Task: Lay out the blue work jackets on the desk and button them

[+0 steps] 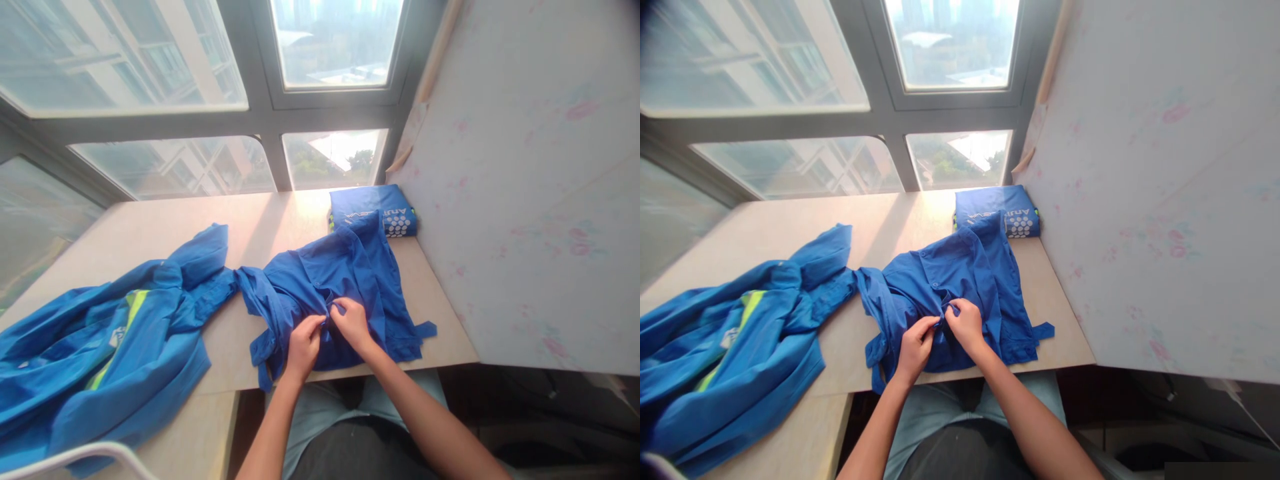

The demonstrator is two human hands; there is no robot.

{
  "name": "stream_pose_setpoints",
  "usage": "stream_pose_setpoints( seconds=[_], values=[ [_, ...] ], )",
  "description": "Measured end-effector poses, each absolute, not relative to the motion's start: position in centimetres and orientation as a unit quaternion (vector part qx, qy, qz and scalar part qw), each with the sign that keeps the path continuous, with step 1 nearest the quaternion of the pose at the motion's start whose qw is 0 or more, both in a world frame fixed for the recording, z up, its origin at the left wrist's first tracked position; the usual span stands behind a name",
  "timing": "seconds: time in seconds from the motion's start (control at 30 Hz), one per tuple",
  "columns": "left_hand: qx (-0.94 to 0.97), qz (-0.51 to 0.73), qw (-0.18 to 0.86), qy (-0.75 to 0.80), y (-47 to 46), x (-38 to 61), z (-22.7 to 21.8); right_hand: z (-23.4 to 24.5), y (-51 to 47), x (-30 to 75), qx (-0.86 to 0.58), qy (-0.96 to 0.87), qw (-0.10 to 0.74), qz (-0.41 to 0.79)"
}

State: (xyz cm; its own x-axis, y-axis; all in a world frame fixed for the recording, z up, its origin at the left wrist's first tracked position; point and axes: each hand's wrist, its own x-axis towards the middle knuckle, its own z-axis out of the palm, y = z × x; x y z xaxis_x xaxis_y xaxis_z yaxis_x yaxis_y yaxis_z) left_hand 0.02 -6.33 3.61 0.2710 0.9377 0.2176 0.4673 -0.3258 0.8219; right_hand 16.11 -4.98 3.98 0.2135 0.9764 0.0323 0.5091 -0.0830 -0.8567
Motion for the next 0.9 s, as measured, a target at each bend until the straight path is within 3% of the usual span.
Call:
stream_pose_setpoints(
  seconds=[0.2, 0.4, 0.5, 0.6, 0.77, 0.9],
  values=[
    [0.713, 0.327, 0.271, 0.557, -6.3, -4.6, 3.5, 4.4, -4.0, 24.2, -0.712, -0.463, 0.436, 0.298],
    [0.735, 0.216, 0.201, 0.611, -6.7, -7.0, 4.1, 6.6, -5.0, 27.4, -0.693, -0.63, 0.324, 0.136],
    [0.761, 0.228, 0.148, 0.59, -7.2, -5.3, 5.5, 8.1, -5.4, 23.8, -0.643, -0.684, 0.338, 0.066],
    [0.774, 0.272, 0.12, 0.559, -7.4, -2.9, 6.9, 8.8, -4.4, 19.6, -0.604, -0.726, 0.32, 0.071],
    [0.78, 0.302, 0.112, 0.536, -5.9, 0.0, 7.7, 7.2, -1.8, 16.1, -0.644, -0.725, 0.203, 0.138],
    [0.781, 0.274, 0.115, 0.549, -3.9, 1.0, 7.3, 6.0, -1.6, 16.3, -0.623, -0.701, 0.275, 0.21]
  ],
)
